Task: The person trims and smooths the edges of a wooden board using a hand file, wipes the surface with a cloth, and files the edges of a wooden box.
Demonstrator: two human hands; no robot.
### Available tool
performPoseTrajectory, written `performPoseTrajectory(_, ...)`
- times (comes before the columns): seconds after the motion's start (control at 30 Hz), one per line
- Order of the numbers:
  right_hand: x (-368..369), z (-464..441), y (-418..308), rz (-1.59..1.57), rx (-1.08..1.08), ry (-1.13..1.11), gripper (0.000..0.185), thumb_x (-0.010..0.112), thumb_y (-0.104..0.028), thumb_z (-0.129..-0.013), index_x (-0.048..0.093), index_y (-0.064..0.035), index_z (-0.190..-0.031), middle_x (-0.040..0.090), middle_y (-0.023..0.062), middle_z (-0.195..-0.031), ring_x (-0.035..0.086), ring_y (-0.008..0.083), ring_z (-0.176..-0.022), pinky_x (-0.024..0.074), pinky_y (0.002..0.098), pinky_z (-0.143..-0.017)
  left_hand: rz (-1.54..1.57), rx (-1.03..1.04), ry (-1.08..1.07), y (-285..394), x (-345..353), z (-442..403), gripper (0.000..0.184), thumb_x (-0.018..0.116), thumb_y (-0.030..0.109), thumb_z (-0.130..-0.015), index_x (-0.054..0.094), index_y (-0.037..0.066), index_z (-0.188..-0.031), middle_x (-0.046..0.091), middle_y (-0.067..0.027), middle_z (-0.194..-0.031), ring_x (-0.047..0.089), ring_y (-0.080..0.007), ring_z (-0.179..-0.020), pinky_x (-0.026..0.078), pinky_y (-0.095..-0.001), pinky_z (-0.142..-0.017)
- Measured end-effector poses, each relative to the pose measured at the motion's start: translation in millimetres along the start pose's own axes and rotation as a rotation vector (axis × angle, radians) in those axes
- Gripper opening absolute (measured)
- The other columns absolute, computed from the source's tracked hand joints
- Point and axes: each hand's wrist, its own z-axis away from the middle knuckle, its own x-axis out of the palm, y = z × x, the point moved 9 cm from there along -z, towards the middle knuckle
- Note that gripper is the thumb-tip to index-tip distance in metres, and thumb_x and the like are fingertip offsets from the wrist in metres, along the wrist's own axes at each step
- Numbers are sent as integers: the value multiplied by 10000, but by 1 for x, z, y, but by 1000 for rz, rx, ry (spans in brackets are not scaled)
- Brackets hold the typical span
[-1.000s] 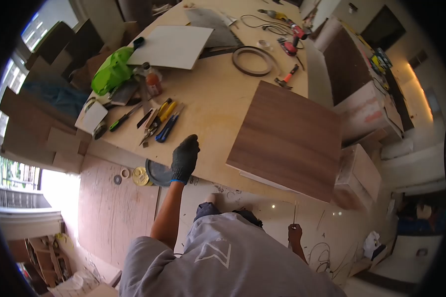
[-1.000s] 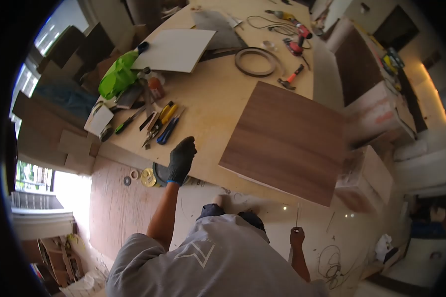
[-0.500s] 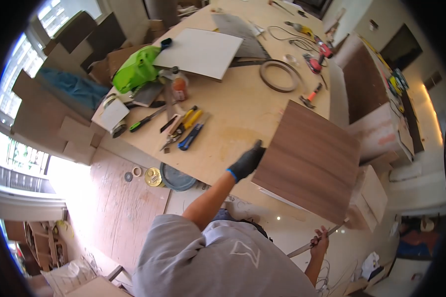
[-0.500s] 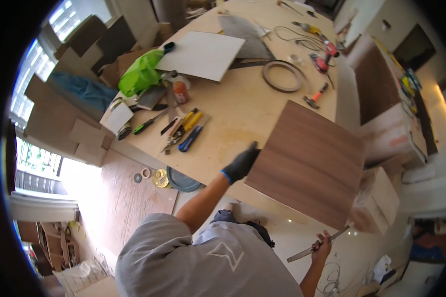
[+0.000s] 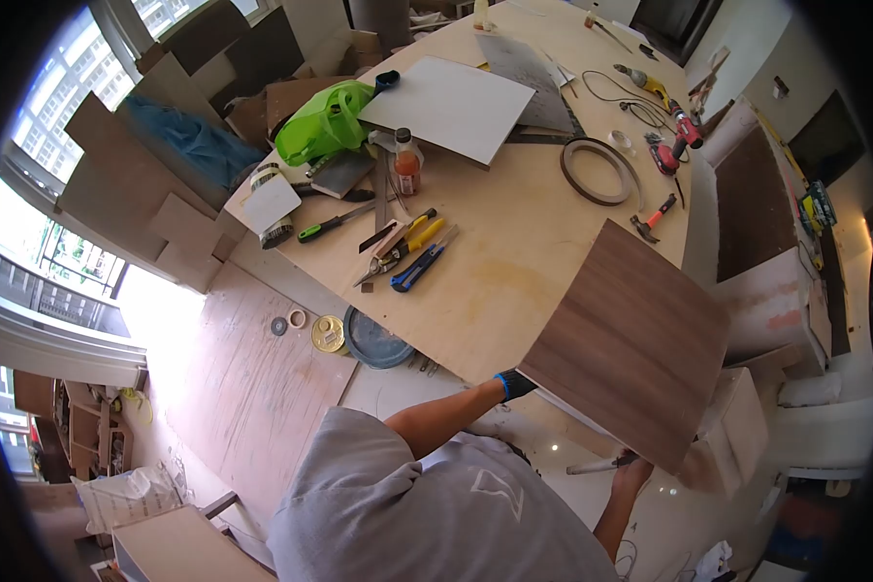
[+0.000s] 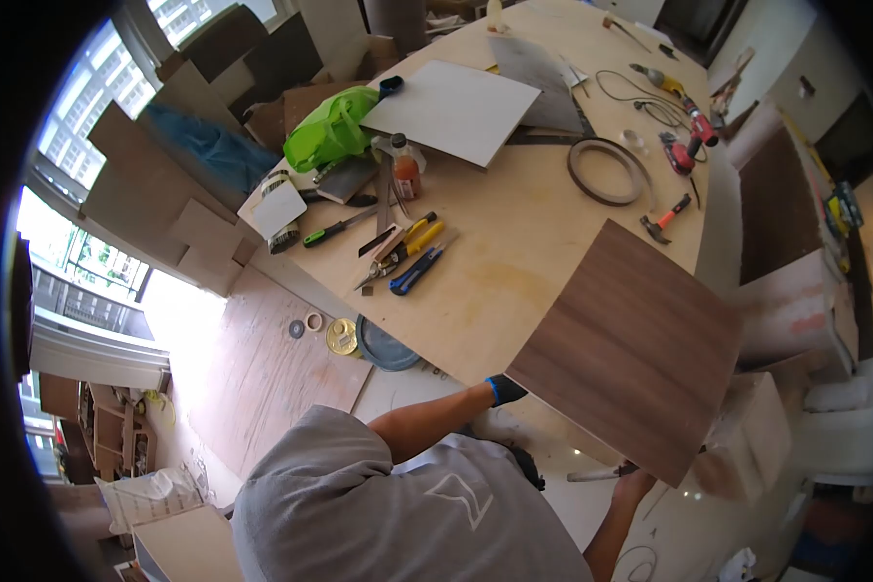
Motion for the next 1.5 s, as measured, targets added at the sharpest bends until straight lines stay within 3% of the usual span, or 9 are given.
performPoseTrajectory(0.23, 9, 5, 56, 176, -201, -59, 360, 522, -372, -1041, 570, -41, -1173, 613, 29, -958, 565, 104, -745, 452, 277, -625, 26, 168, 326, 12, -86, 61, 488, 493, 250, -1041, 425, 32, -1472, 517, -128, -1453, 488, -222, -1319, 395, -396, -1116)
performPoseTrajectory(0.3, 47, 42, 45, 301, -46, -389, 258, 470, -228, -1043, 542, -2, -1144, 594, 37, -964, 576, 133, -808, 470, 299, -646, 19, 232, 392, 27, -110, 84, 486, 487, 250, -1042, 423, 32, -1472, 517, -128, -1452, 486, -225, -1321, 394, -397, -1117)
performPoseTrajectory(0.37, 76, 60, 45, 345, -236, -571, 221, 461, -224, -1050, 541, -33, -1128, 592, 50, -915, 585, 124, -734, 464, 287, -612, -3, 295, 451, 48, -130, 109, 484, 481, 251, -1044, 422, 32, -1472, 516, -128, -1452, 484, -229, -1322, 392, -399, -1117)
performPoseTrajectory(0.43, 96, 79, 37, 322, -430, -374, 163, 502, -191, -1048, 538, -38, -1092, 586, 18, -853, 554, 78, -741, 470, 276, -630, -27, 360, 507, 69, -145, 131, 483, 475, 252, -1045, 421, 32, -1471, 516, -128, -1452, 483, -232, -1323, 391, -400, -1118)
performPoseTrajectory(0.5, 122, 98, 20, 178, -34, -552, 213, 480, -232, -1072, 540, -37, -1133, 606, 51, -892, 614, 100, -739, 509, 283, -629, -56, 412, 542, 91, -150, 147, 481, 470, 253, -1047, 419, 32, -1471, 515, -128, -1452, 481, -235, -1325, 389, -401, -1119)
performPoseTrajectory(0.67, 145, 98, 43, 3, 194, -695, 225, 448, -193, -1081, 528, -5, -1176, 613, 76, -923, 685, 139, -772, 574, 296, -672, -141, 467, 553, 120, -131, 148, 477, 455, 256, -1050, 416, 32, -1471, 514, -128, -1452, 477, -243, -1328, 385, -403, -1121)
performPoseTrajectory(1.23, 139, 74, 49, -63, 87, -836, 365, 450, -279, -1079, 526, 11, -1288, 597, 103, -1072, 707, 177, -812, 594, 286, -707, 129, 711, 362, 117, -142, 122, 467, 406, 264, -1063, 404, 33, -1469, 509, -129, -1450, 464, -270, -1339, 371, -412, -1127)
performPoseTrajectory(1.37, 121, 52, 45, 66, 103, -740, 389, 459, -319, -1078, 552, -8, -1291, 606, 46, -914, 646, 129, -698, 551, 259, -642, 218, 787, 267, 102, -162, 115, 465, 395, 265, -1066, 401, 33, -1469, 507, -129, -1450, 461, -276, -1342, 368, -414, -1129)
performPoseTrajectory(1.5, 75, 12, 57, 442, -176, -655, 209, 587, -256, -1026, 558, -104, -886, 467, -52, -625, 403, 25, -482, 291, 213, -413, 375, 850, 283, 26, -294, 35, 545, 512, 327, -1028, 398, 35, -1475, 517, -109, -1456, 516, -263, -1311, 454, -376, -1059)
